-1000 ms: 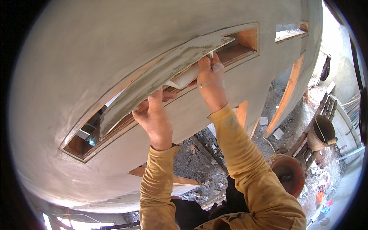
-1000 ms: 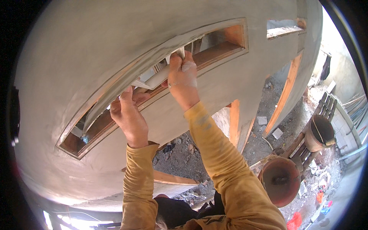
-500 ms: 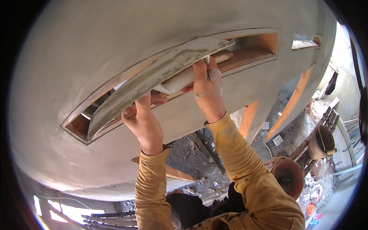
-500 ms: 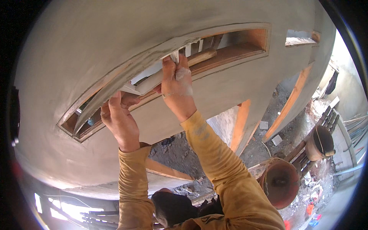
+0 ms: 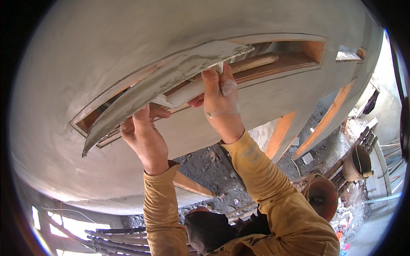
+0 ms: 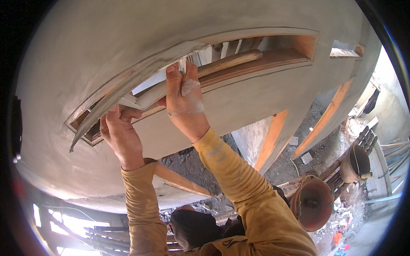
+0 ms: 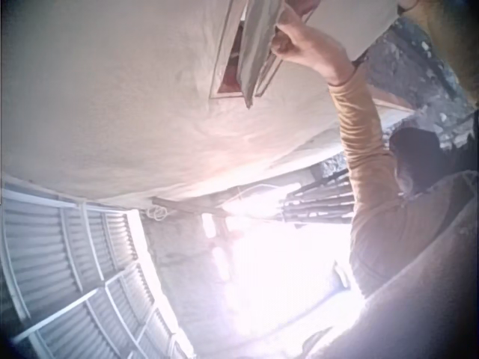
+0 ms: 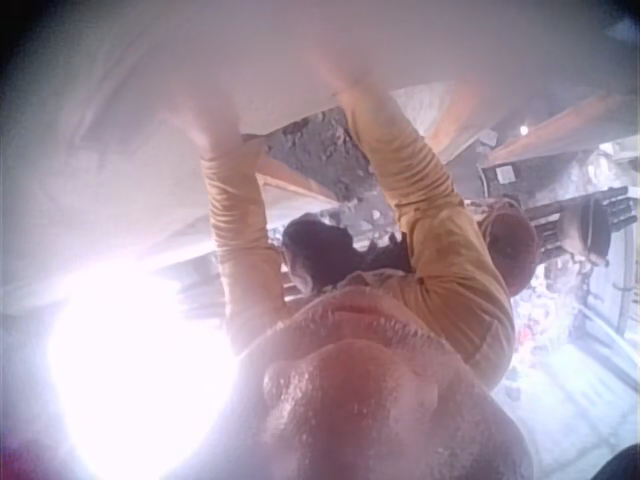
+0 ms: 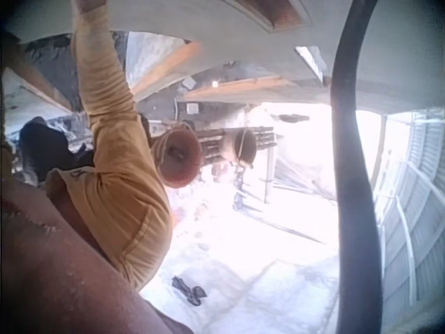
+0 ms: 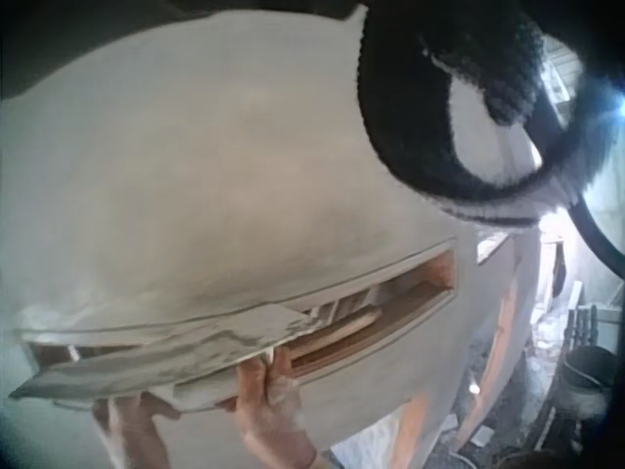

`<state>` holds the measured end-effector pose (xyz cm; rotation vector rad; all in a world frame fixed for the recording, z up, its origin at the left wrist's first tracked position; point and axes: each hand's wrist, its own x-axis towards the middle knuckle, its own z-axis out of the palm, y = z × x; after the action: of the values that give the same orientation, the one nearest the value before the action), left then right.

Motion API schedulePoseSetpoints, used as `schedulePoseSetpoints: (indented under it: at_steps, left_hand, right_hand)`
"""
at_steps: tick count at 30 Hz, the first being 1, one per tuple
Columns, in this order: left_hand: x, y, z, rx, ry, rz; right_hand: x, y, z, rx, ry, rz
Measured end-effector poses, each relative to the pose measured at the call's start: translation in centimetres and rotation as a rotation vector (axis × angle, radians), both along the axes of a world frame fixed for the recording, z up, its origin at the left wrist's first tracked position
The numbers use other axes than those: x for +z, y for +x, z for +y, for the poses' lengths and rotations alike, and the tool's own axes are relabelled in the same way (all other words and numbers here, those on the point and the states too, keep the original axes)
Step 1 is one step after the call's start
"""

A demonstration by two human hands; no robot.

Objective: The person applies plaster to a ceiling using a trowel and a sponge. They repeatedly scoop plaster from a bucket, spread it onto the ceiling surface, and smooth the area with a sponge.

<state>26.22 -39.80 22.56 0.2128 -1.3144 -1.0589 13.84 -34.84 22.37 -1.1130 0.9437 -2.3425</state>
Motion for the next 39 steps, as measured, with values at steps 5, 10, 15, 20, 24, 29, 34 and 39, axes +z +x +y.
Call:
schedulePoseSetpoints:
  at_steps: [5,10,15,20,24,29,34,39]
  left_hand:
    - [-0.1,2.3,-1.1,0.016,0.009,0.01]
    - [-0.2,4.8,-2.4,0.045,-0.005,0.039]
    - [-0.2,7.2,-3.5,0.053,0.015,0.043]
    - [-0.3,9.4,-4.7,0.047,0.034,0.03]
    - [-0.2,10.9,-5.5,0.077,0.051,0.051]
    - [-0.3,13.6,-6.9,0.115,0.075,0.043]
    - [-0.7,17.0,-8.8,0.124,0.062,0.052]
    - [-0.8,20.0,-10.0,0.125,0.065,0.084]
  right_hand:
    - [0.1,2.1,-1.0,0.034,-0.011,0.008]
    - [-0.3,4.5,-2.6,-0.001,-0.002,0.035]
    - [-0.1,7.1,-3.6,-0.02,0.007,0.029]
    - [-0.4,9.0,-4.6,-0.016,0.019,0.039]
    - [0.1,10.8,-5.1,-0.003,0.03,0.03]
    - [0.2,13.4,-6.4,0.078,0.01,0.024]
    - [-0.1,16.1,-7.9,0.14,0.002,0.029]
    - [0.0,18.9,-9.0,0.2,-0.016,0.048]
